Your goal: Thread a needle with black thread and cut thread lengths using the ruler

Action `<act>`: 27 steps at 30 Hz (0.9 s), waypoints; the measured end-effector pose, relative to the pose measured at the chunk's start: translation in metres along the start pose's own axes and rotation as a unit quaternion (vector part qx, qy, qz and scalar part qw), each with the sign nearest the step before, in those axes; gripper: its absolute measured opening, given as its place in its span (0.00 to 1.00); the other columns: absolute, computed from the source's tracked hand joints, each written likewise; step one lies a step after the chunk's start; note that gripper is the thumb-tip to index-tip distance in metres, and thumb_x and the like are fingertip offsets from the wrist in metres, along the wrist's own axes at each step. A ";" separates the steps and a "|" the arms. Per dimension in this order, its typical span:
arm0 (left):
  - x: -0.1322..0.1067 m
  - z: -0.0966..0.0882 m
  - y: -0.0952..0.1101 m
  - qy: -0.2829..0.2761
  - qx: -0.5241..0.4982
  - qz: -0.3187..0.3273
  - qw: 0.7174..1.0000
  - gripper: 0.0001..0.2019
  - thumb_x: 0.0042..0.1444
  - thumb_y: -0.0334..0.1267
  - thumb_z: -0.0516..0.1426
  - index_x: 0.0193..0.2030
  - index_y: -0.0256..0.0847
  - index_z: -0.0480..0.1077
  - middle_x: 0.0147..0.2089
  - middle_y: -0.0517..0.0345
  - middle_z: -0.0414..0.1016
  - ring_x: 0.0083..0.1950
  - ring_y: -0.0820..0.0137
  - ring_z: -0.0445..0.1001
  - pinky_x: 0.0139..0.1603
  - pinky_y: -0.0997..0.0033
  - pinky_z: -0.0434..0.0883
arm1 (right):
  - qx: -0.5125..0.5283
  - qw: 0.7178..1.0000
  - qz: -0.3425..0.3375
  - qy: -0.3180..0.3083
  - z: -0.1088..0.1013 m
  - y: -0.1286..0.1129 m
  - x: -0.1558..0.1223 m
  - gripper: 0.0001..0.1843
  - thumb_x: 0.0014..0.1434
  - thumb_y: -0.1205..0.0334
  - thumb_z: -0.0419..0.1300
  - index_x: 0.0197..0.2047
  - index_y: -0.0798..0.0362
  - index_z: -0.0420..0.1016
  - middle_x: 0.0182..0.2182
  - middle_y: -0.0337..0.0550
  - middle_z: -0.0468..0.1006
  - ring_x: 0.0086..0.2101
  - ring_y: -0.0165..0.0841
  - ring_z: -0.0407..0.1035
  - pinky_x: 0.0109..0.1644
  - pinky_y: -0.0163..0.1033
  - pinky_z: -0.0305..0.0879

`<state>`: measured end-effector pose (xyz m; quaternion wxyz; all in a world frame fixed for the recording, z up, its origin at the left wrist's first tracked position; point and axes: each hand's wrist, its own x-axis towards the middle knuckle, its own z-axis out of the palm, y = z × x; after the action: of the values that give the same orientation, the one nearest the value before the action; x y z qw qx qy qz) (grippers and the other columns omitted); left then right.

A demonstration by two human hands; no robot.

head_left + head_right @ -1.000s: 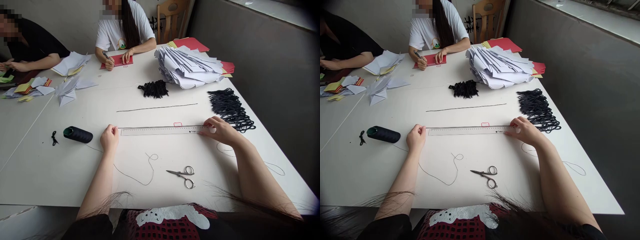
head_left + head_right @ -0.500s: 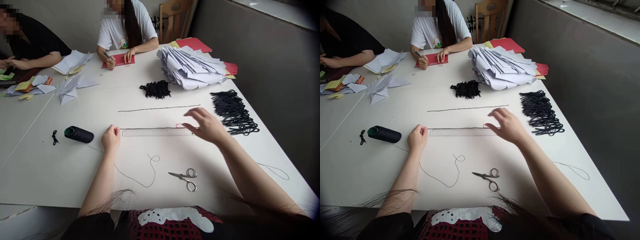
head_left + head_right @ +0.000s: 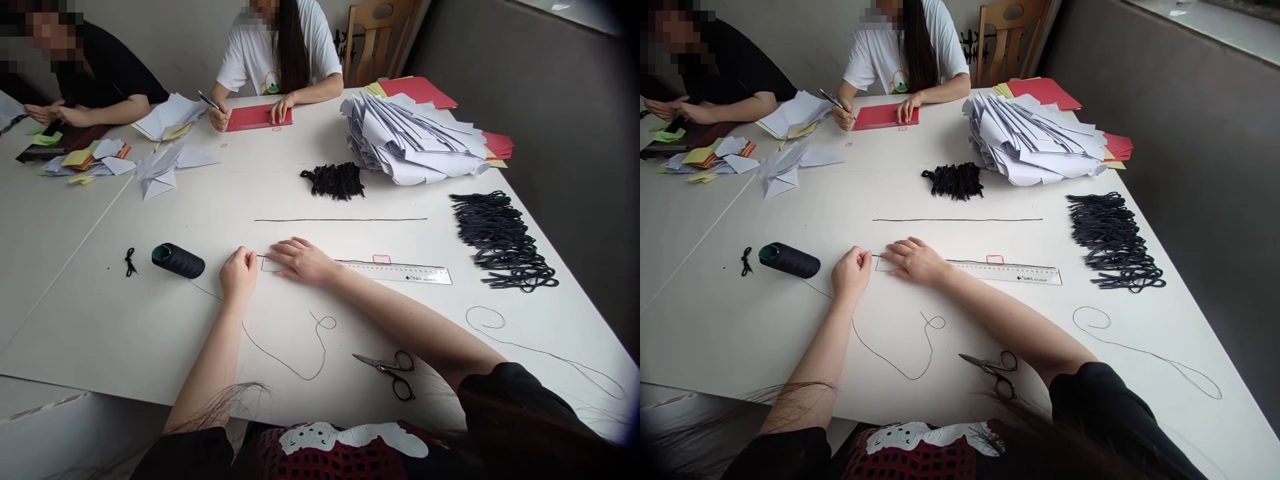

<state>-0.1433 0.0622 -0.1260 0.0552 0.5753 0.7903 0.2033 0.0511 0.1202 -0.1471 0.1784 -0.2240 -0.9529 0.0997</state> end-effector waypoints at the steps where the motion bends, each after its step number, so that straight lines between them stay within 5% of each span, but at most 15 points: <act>1: 0.000 -0.001 0.000 -0.003 -0.005 -0.002 1.000 0.10 0.63 0.43 0.52 0.31 0.44 0.64 0.30 0.58 0.73 0.33 0.65 0.70 0.30 0.69 0.56 | -0.006 1.000 -0.002 0.004 0.001 0.000 0.000 0.30 0.70 0.46 0.48 0.67 0.55 0.65 0.63 0.52 0.67 0.60 0.45 0.62 0.67 0.53 0.54; 4: -0.001 -0.003 -0.003 -0.009 -0.026 -0.002 1.000 0.09 0.63 0.46 0.54 0.37 0.44 0.66 0.33 0.58 0.74 0.34 0.65 0.72 0.32 0.69 0.61 | -0.021 1.000 -0.009 0.011 0.001 0.001 0.000 0.30 0.70 0.44 0.47 0.66 0.53 0.67 0.62 0.51 0.69 0.58 0.45 0.63 0.64 0.52 0.58; 7: -0.003 -0.003 -0.010 0.015 -0.072 0.088 0.993 0.17 0.56 0.48 0.61 0.47 0.42 0.66 0.46 0.52 0.76 0.47 0.62 0.74 0.47 0.66 0.68 | -0.051 0.999 -0.012 -0.008 -0.003 0.001 0.003 0.31 0.70 0.42 0.45 0.65 0.51 0.67 0.61 0.51 0.69 0.56 0.47 0.63 0.58 0.53 0.63; 10: -0.004 -0.001 -0.017 0.022 -0.093 0.187 0.978 0.32 0.51 0.47 0.66 0.60 0.40 0.62 0.62 0.44 0.67 0.64 0.57 0.65 0.64 0.59 0.62 | -0.093 0.995 -0.022 -0.040 -0.008 0.001 0.007 0.32 0.69 0.40 0.43 0.65 0.51 0.66 0.61 0.52 0.69 0.54 0.49 0.64 0.50 0.52 0.66; 13: -0.003 0.000 -0.021 -0.015 -0.078 0.195 0.978 0.41 0.53 0.50 0.65 0.69 0.43 0.53 0.72 0.42 0.56 0.73 0.54 0.53 0.70 0.52 0.54 | -0.112 0.991 -0.039 -0.055 -0.014 0.005 0.008 0.33 0.69 0.39 0.43 0.65 0.52 0.65 0.61 0.54 0.68 0.52 0.49 0.65 0.47 0.50 0.67; 17: -0.001 0.000 -0.022 -0.069 -0.054 0.173 0.981 0.41 0.56 0.52 0.62 0.72 0.47 0.49 0.75 0.46 0.50 0.76 0.52 0.46 0.72 0.46 0.49 | -0.098 0.992 -0.059 -0.053 -0.020 0.013 -0.002 0.33 0.68 0.39 0.45 0.65 0.53 0.65 0.63 0.55 0.66 0.57 0.49 0.63 0.53 0.52 0.66; 27: 0.000 0.003 -0.022 -0.078 -0.045 0.151 0.984 0.40 0.56 0.51 0.61 0.71 0.45 0.51 0.73 0.47 0.55 0.75 0.54 0.48 0.73 0.47 0.45 | -0.067 0.994 -0.075 -0.035 -0.030 0.031 -0.035 0.32 0.69 0.41 0.47 0.65 0.56 0.65 0.64 0.56 0.65 0.63 0.47 0.60 0.63 0.55 0.62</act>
<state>-0.1613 0.0573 -0.1375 0.1110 0.6993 0.6773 0.1997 0.1039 0.1351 -0.1383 0.1370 -0.1599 -0.9771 0.0301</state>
